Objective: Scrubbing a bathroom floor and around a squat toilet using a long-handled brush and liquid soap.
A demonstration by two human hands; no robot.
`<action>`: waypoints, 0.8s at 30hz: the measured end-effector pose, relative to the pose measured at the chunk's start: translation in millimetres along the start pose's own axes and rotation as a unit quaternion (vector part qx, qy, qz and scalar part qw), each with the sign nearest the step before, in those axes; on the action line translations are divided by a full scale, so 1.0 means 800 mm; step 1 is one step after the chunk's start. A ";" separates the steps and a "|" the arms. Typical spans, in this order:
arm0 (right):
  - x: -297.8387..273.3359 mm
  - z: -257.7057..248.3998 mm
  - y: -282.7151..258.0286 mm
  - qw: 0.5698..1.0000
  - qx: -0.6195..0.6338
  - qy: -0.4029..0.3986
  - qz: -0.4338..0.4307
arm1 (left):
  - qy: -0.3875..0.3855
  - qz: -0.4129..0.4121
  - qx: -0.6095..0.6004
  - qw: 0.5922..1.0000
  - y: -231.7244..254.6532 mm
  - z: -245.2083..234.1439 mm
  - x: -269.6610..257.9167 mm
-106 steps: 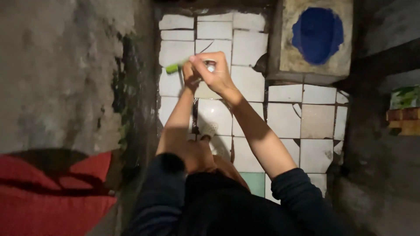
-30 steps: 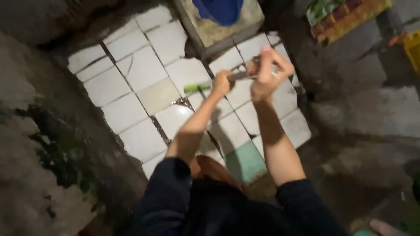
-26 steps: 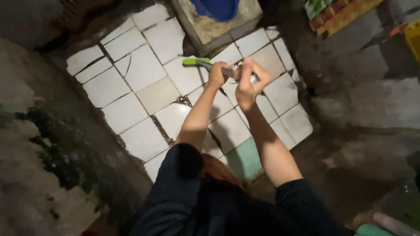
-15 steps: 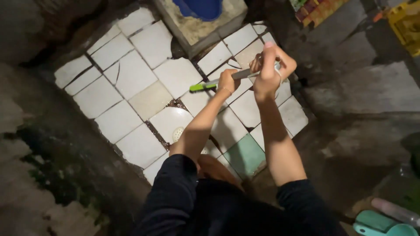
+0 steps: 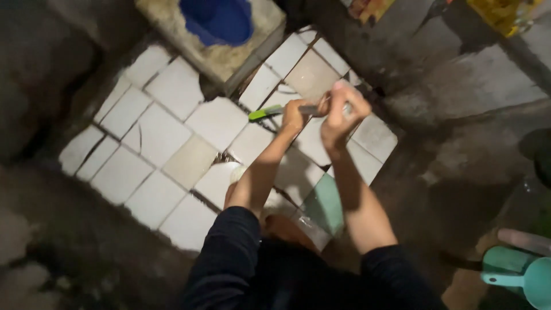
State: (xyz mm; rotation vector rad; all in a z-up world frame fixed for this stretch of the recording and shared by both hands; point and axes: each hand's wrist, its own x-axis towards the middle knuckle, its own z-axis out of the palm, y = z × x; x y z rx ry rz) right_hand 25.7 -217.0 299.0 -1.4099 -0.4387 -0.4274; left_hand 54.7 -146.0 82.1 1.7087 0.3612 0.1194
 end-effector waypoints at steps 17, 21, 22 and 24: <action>0.028 0.027 0.105 0.986 -0.095 0.133 -0.040 | -0.076 0.022 -0.166 0.983 -0.066 0.014 0.100; 0.083 0.046 0.038 0.984 0.071 0.153 0.052 | 0.119 0.279 0.051 0.952 -0.017 0.016 0.057; 0.080 0.055 0.048 0.984 0.071 0.156 0.050 | 0.117 0.281 0.051 0.951 -0.024 0.015 0.071; 0.070 0.069 0.065 0.983 -0.073 0.163 -0.038 | -0.007 0.116 -0.118 0.986 -0.039 0.016 0.090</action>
